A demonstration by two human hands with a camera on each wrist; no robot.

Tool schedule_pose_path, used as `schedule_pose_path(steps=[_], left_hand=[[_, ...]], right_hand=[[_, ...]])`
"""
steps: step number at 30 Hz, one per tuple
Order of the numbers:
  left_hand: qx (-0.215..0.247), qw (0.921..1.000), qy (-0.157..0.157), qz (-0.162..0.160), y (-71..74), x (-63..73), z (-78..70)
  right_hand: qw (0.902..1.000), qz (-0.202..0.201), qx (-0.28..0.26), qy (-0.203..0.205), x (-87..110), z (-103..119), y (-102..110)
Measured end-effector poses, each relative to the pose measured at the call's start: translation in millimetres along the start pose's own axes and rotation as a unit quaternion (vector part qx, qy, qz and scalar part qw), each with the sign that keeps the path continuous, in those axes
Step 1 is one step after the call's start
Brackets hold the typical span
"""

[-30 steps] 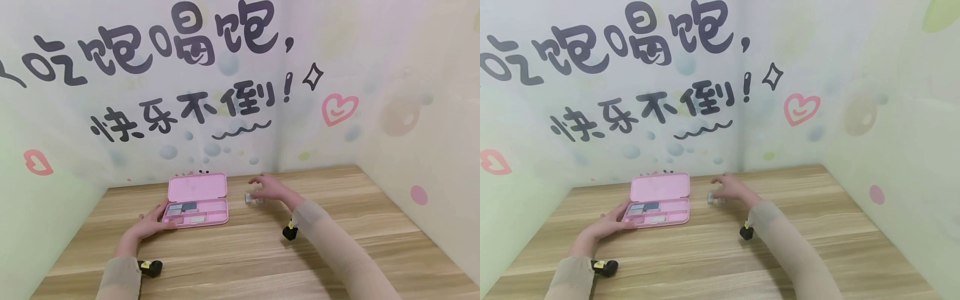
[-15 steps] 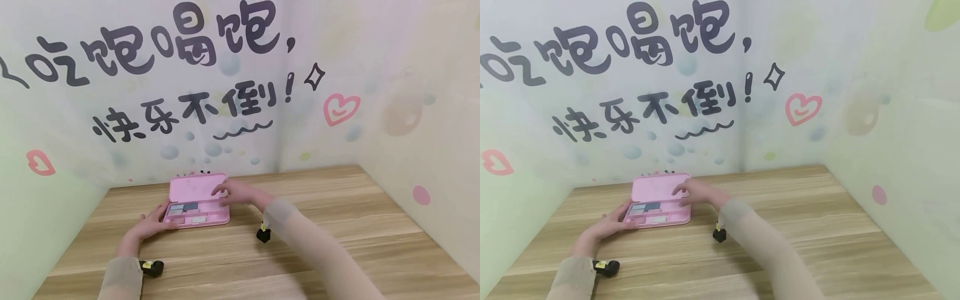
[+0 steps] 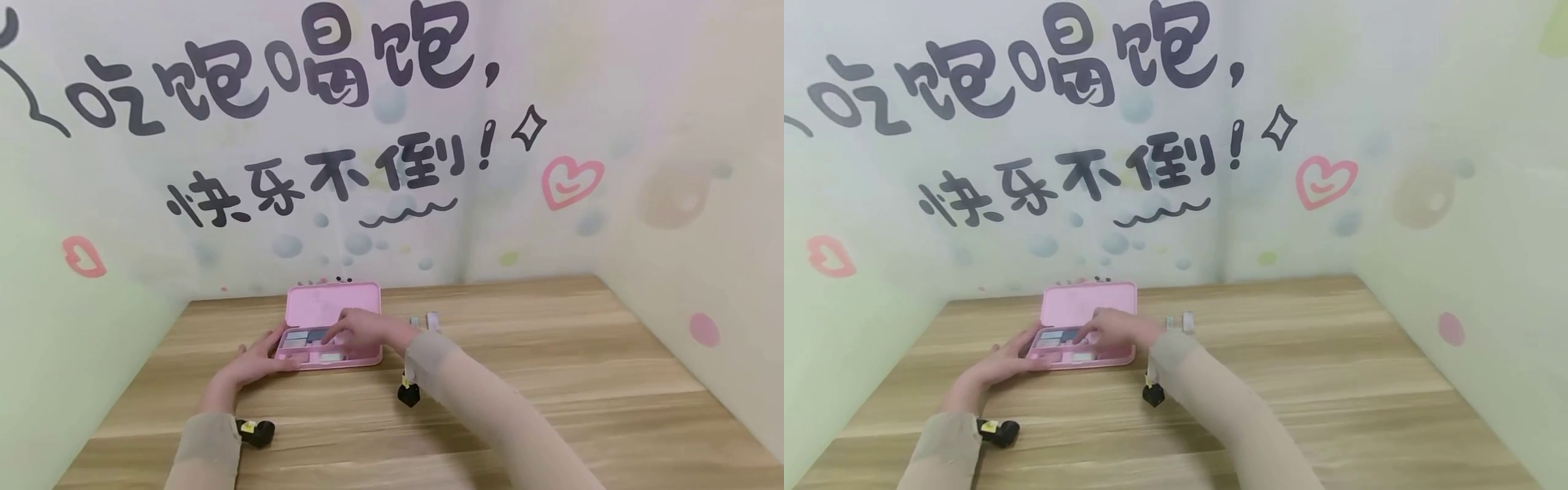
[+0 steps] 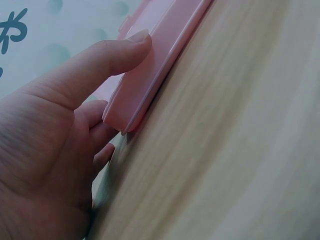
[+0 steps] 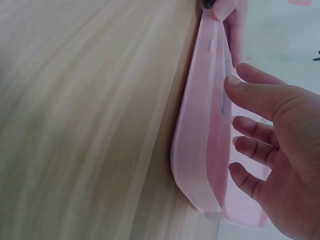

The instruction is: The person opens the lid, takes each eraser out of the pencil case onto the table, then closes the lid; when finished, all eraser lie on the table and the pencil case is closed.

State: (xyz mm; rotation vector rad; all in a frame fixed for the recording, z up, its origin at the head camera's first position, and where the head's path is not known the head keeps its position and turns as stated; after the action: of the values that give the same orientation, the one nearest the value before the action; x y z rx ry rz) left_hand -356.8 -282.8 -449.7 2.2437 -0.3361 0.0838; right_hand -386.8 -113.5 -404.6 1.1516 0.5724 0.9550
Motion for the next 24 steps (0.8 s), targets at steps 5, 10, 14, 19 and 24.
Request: schedule_pose_path(steps=[5, 10, 14, 19, 24], left_hand=[[-0.004, 1.0000, 0.000, 0.002, -1.0, -3.1, -1.6], [0.001, 0.9999, -0.012, 0.001, -0.7, -3.7, -3.1], [-0.002, 0.9999, -0.016, 0.000, -1.3, -3.5, -3.1], [-0.003, 0.9999, -0.015, -0.001, -2.0, -4.3, -1.7], [0.002, 0.9999, -0.012, -0.001, -2.0, -5.0, 0.1]], right_hand=[[0.9999, 0.007, 0.010, -0.009, -2.0, -2.4, -5.1], [0.9998, 0.011, 0.006, -0.014, -4.1, 0.0, -6.4], [0.9996, 0.020, 0.007, -0.018, -6.0, 3.3, -6.9], [0.9989, 0.031, 0.028, -0.022, -8.3, 5.9, -8.2], [0.9980, 0.041, 0.043, -0.024, -8.5, 7.5, -10.5]])
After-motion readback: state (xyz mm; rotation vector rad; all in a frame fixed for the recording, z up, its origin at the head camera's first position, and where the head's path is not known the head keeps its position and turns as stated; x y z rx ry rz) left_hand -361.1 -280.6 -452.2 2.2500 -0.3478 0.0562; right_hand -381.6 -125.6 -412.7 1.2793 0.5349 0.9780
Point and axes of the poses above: each hand's wrist, its own x-axis away from the middle knuckle, its own y-axis out of the back of the hand, z = x × y, the point moved 9 cm from there along -x, towards the middle knuckle, and after that the axes turned 2 degrees about z, right-handed, at the moved point
